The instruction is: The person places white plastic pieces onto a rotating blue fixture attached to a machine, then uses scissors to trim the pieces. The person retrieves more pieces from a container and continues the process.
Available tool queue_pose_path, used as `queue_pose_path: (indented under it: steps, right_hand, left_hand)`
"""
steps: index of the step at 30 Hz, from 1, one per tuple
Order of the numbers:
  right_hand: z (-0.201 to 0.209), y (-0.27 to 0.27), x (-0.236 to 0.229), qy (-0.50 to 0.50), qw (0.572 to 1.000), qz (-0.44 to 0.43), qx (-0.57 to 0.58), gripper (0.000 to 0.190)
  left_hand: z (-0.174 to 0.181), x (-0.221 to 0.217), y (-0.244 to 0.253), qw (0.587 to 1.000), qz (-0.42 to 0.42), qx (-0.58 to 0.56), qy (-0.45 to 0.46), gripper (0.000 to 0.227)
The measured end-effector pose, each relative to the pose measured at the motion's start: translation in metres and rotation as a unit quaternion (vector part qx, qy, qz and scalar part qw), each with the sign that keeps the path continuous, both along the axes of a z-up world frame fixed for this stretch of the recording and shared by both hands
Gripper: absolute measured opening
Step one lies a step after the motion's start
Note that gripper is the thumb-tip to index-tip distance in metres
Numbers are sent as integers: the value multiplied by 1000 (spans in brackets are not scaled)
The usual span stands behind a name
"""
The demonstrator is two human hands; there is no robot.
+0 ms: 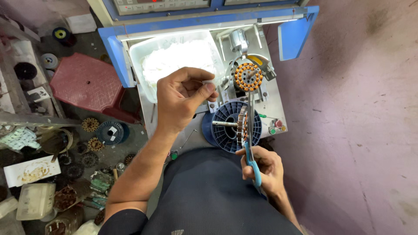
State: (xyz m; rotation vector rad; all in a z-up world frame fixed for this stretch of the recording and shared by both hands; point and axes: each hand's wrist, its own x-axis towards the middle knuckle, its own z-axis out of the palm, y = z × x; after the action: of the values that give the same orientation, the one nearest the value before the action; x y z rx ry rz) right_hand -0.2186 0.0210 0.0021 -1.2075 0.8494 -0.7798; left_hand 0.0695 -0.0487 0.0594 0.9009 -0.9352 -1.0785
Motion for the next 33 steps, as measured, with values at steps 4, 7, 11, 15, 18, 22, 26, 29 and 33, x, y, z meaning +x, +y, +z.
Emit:
queue_pose_path:
  steps: [4,7,11,15,18,22,26,29,33]
  right_hand:
    - [15,-2,18,109,994,-4,8,45]
    - [22,-2,26,152,988,11,-3,39]
    - [25,1,32,179,984,20,-11,35]
    - [25,0,33,206,978,17,-30,33]
    - [26,1,32,190,981,12,-28,34]
    - [27,1,30,206,978,6,-24,34]
    - [23,0,29,222,974,11,-48,34]
    - [21,-1,28,247,967,14,-55,34]
    - [23,0,22,264,964,-3,-26,31]
  left_hand:
    - [5,-19,10,999,25,-15,-37,16]
    - [4,-30,14,999,40,-23,-30,16]
    - [0,-37,20,995,72,-8,-61,12]
    - [-5,-39,21,995,79,-5,-57,12]
    - [-9,-40,21,996,78,-2,-50,11]
    - [-15,-39,19,996,74,-27,-51,8]
    - [-19,-41,19,996,76,-22,-43,9]
    - [-20,-40,18,996,76,-25,-43,10]
    - [-18,-40,21,997,66,-21,-23,12]
